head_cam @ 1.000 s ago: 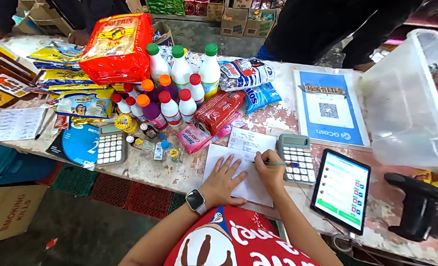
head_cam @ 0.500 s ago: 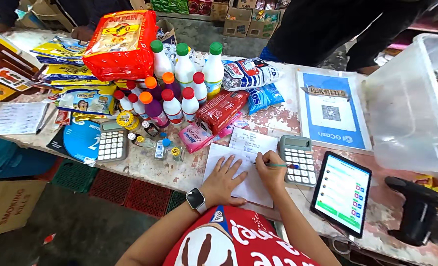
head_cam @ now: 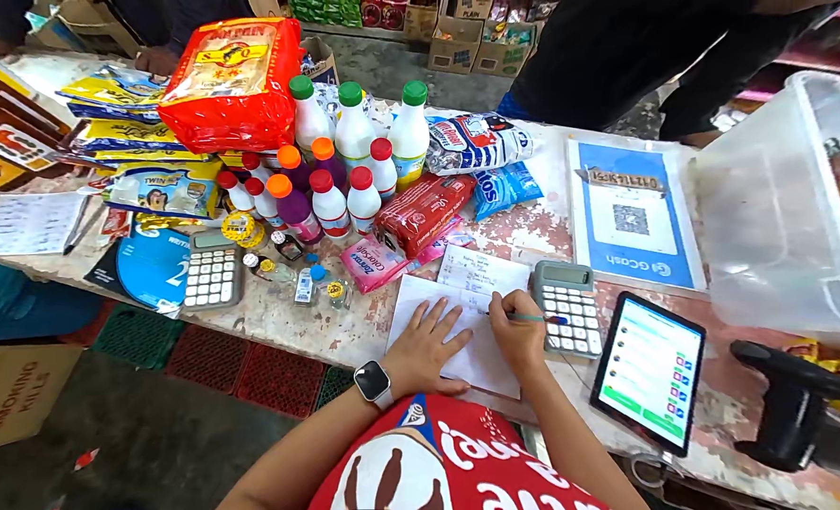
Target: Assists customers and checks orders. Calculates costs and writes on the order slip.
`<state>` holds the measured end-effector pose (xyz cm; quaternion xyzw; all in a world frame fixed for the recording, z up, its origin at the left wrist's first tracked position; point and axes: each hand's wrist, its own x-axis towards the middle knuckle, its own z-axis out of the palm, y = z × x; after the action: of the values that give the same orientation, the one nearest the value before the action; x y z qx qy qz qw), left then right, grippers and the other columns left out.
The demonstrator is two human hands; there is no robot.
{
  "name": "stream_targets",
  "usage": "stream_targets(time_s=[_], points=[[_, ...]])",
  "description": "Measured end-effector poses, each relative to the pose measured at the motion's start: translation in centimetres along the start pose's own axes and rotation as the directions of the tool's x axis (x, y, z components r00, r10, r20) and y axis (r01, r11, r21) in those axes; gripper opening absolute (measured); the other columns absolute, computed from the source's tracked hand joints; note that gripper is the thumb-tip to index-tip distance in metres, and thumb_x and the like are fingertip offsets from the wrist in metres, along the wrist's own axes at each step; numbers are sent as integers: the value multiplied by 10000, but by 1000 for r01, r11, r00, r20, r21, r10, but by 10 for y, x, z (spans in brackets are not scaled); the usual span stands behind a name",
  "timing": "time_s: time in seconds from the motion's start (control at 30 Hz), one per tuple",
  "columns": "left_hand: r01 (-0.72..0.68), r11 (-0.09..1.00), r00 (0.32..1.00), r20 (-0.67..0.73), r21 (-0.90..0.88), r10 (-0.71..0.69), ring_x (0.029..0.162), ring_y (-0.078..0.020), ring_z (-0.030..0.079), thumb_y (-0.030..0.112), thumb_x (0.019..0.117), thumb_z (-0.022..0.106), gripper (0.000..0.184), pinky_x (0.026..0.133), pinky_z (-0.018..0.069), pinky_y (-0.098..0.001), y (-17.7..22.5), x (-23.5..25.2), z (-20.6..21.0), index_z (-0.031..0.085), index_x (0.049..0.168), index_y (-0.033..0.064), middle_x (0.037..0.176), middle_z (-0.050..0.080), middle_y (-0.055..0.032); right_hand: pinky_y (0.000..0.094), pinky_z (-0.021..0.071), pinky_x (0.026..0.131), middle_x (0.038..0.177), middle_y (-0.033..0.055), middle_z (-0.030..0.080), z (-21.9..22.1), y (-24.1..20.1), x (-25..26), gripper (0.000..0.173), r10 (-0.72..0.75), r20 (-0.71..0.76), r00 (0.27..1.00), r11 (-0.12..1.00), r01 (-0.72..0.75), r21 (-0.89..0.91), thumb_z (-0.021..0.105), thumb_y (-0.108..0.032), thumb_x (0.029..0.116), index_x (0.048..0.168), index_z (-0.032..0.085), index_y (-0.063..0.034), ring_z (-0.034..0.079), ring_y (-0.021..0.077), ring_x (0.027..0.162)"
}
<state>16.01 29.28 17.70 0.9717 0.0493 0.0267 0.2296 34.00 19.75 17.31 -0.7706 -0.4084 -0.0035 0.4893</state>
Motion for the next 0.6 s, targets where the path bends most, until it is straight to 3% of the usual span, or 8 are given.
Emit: stream_targets(time_s=[0.1,0.6], points=[[2,1000,1000,4,-2,-2,1528,-457,251,673,892,592,800,1204,197,-670,0,1,-1,531,1494,149,1620,367,-215,133,374,524,603,-13,445,-3,9,1,315,52,-26,998,996,-50,79,614,-96,923,647,468,-54,449,1,544],[15,1000,1000,8,-25,-15,1533,-456,239,666,890,601,803,1208,186,-671,2,0,-2,527,1497,147,1623,363,-211,160,329,551,605,23,414,-2,5,0,316,-11,-41,999,1000,12,20,580,-39,898,620,432,-29,419,36,579]])
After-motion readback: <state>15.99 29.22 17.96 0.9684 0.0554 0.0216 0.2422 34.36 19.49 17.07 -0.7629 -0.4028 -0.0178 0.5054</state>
